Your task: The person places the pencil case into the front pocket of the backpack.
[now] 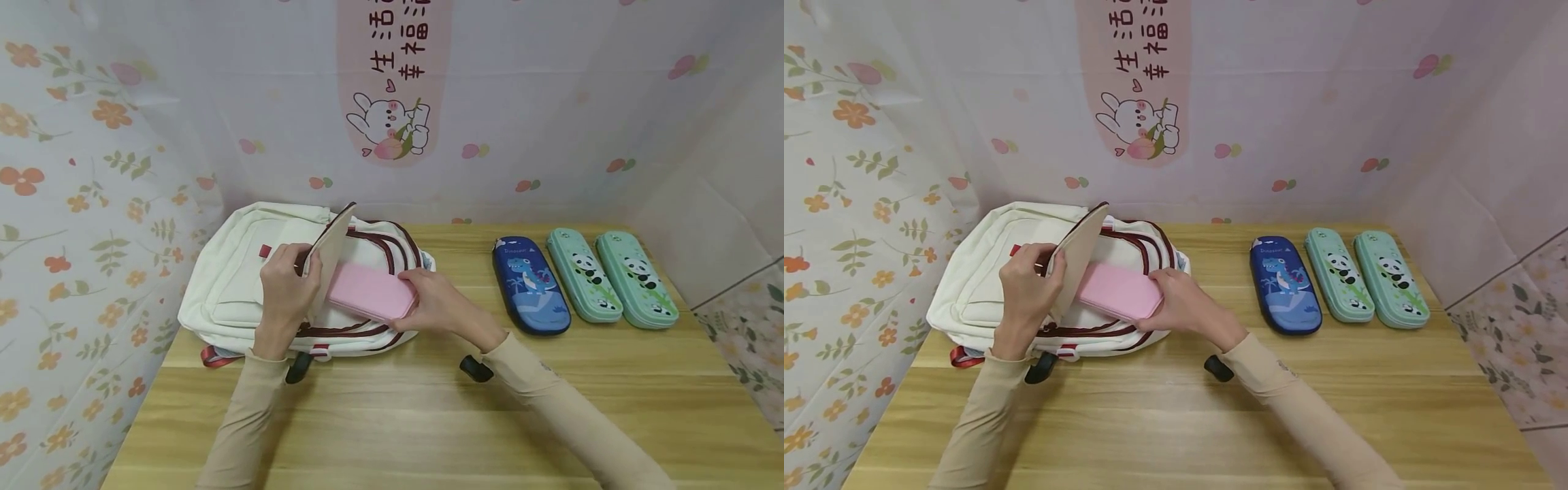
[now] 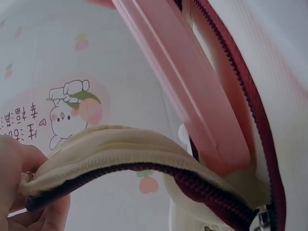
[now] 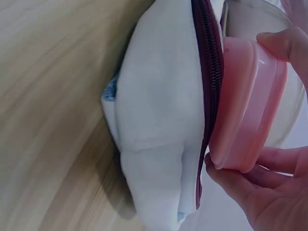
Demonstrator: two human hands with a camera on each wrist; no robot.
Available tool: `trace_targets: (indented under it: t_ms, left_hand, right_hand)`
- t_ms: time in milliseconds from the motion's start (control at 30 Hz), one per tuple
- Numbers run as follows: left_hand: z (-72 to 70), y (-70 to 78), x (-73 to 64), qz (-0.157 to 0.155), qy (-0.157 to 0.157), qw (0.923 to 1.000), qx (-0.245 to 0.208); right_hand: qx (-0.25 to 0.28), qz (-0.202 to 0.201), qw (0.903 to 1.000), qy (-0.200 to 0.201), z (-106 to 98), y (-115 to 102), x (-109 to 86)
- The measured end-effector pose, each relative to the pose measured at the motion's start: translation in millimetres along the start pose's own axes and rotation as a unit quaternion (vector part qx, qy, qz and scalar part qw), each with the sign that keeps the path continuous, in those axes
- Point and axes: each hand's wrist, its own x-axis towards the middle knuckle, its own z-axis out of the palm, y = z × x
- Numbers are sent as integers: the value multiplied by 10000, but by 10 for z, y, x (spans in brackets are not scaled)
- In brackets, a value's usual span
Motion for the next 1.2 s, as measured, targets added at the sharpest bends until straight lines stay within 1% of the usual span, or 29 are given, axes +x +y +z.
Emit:
trace_targets:
  t_ms: [200,400,567,667,767,867,933,1033,1200]
  left_hand:
    - [-15,-22,-5,-58,-23,10000,52]
    - [-23,-55,-3,-67,-50,9999,83]
    - [-39,-52,-5,-81,-78,9999,91]
    - [-45,-52,-9,-83,-146,9998,127]
    - [-40,-59,-17,-61,-157,9998,124]
    - [-34,-75,-19,-32,-80,9999,113]
    - [-32,-84,-17,-11,-25,9999,120]
    - [-37,-95,-12,-11,-26,9999,149]
    - [-33,-98,-42,-103,-62,9999,107]
  right_hand:
    - [83,-122,9993,-336,2,-16,160]
    - [135,-95,9974,-696,5,-69,295]
    - [117,-122,9951,-975,30,-134,395]
    - [11,-156,9943,-1053,46,-154,445]
    - [-52,-94,9939,-1099,61,-164,486]
    - [-34,7,9937,-1124,77,-184,523]
    - [-39,-22,9940,-1096,95,-203,547]
    - [-104,-110,9940,-1081,131,-239,589]
    - [-70,-101,9918,-1274,200,-286,678]
